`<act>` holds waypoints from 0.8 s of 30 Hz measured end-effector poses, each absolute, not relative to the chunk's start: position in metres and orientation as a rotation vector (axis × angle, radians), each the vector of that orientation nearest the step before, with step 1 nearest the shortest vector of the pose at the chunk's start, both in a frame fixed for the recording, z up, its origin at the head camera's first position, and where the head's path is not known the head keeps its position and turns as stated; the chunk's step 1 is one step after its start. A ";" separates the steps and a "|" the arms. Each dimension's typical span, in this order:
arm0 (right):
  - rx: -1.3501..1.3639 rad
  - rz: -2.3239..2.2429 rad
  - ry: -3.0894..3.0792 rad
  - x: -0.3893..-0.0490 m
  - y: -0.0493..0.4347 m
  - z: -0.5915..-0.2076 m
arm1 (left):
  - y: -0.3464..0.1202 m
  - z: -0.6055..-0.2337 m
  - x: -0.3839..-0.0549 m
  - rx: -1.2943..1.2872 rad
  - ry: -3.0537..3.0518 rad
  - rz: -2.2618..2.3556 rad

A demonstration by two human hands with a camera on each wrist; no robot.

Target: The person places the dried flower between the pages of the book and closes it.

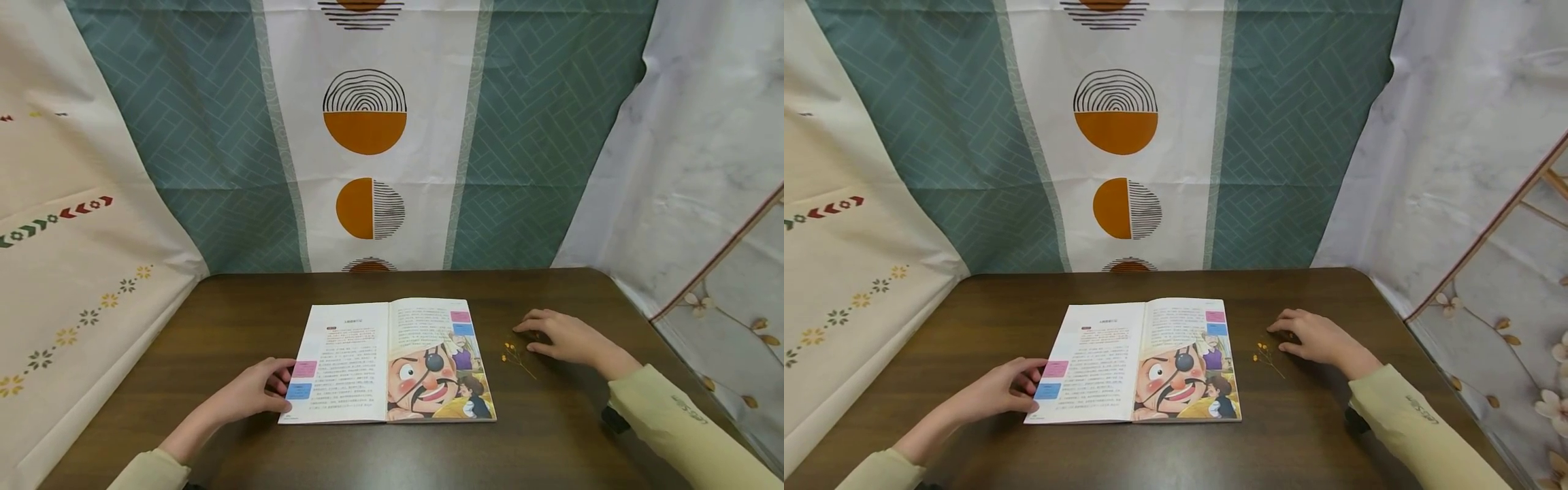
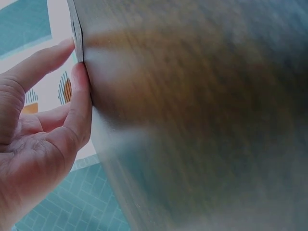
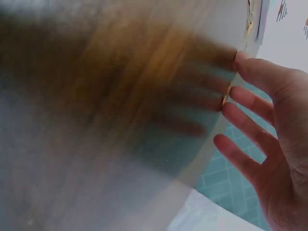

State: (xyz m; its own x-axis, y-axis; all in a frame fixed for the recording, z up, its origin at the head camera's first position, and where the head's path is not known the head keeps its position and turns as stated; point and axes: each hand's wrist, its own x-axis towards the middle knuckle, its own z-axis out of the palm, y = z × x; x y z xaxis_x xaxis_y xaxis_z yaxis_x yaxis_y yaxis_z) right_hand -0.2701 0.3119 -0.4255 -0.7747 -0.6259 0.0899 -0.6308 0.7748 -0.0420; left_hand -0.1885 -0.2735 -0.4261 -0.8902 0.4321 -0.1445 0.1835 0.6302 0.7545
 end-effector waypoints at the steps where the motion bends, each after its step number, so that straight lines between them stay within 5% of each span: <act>1: 1.031 0.112 -2.893 -0.271 0.312 -0.425 | -0.274 -0.426 -0.188 0.491 2.539 1.130; 24: 1.140 0.223 -2.802 -0.274 0.310 -0.424 | -0.275 -0.430 -0.190 0.492 2.551 1.119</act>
